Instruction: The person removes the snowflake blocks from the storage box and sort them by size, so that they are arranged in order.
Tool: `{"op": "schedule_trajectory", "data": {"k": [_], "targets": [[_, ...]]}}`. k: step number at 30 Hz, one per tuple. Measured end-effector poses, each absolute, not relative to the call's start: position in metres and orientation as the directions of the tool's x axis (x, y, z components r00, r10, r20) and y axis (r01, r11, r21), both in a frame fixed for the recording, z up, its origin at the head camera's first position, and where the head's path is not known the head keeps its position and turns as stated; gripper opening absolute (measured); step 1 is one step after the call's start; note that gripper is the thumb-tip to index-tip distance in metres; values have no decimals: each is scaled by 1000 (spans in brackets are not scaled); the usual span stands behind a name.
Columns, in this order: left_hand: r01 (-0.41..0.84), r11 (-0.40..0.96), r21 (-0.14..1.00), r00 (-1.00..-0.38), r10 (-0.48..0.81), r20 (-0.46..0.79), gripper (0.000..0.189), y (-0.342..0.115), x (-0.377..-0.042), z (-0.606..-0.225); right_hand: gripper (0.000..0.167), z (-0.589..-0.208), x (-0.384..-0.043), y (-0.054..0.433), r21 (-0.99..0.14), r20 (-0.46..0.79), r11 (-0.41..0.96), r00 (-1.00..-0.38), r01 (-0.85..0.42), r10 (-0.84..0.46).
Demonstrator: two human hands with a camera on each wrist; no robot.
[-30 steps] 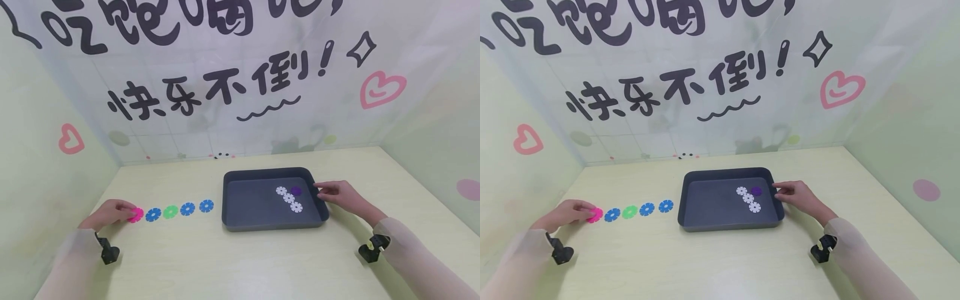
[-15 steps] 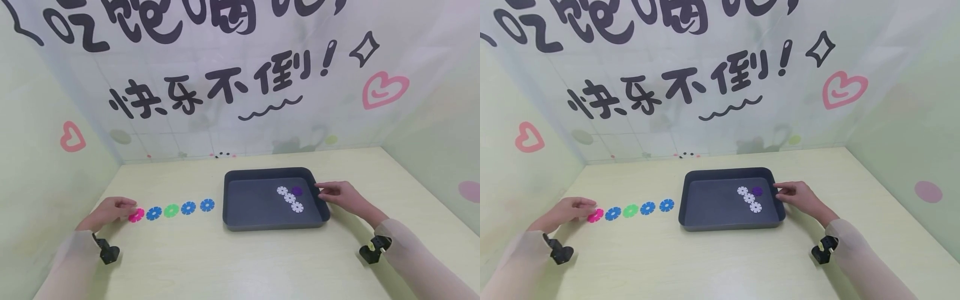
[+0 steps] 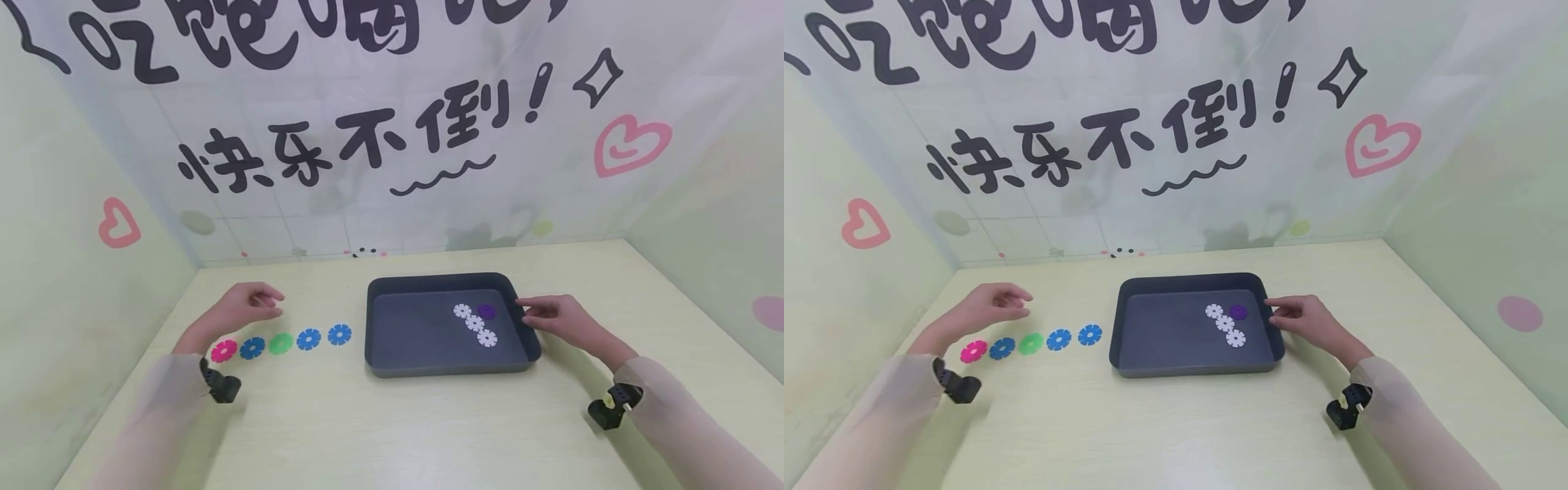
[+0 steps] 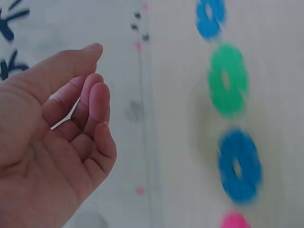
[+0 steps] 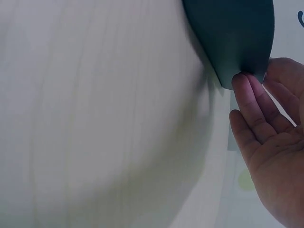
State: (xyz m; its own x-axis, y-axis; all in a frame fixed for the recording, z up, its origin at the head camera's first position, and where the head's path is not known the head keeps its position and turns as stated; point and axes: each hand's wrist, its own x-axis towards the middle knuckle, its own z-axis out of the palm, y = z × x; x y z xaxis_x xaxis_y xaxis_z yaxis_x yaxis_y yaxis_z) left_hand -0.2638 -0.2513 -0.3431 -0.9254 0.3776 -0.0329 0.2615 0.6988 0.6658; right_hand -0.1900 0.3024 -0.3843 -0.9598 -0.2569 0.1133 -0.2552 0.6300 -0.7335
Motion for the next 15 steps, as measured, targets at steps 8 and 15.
{"op": "schedule_trajectory", "data": {"k": [8,15], "targets": [[412,539,735,-809,587,23,26,-152,-275,-322,41,-383,-188,303,-739,98,631,-964,-237,-247],[471,450,758,-710,704,23,27,-68,-287,-330,42,-383,-187,300,-753,104,613,-963,-239,-249]]}}
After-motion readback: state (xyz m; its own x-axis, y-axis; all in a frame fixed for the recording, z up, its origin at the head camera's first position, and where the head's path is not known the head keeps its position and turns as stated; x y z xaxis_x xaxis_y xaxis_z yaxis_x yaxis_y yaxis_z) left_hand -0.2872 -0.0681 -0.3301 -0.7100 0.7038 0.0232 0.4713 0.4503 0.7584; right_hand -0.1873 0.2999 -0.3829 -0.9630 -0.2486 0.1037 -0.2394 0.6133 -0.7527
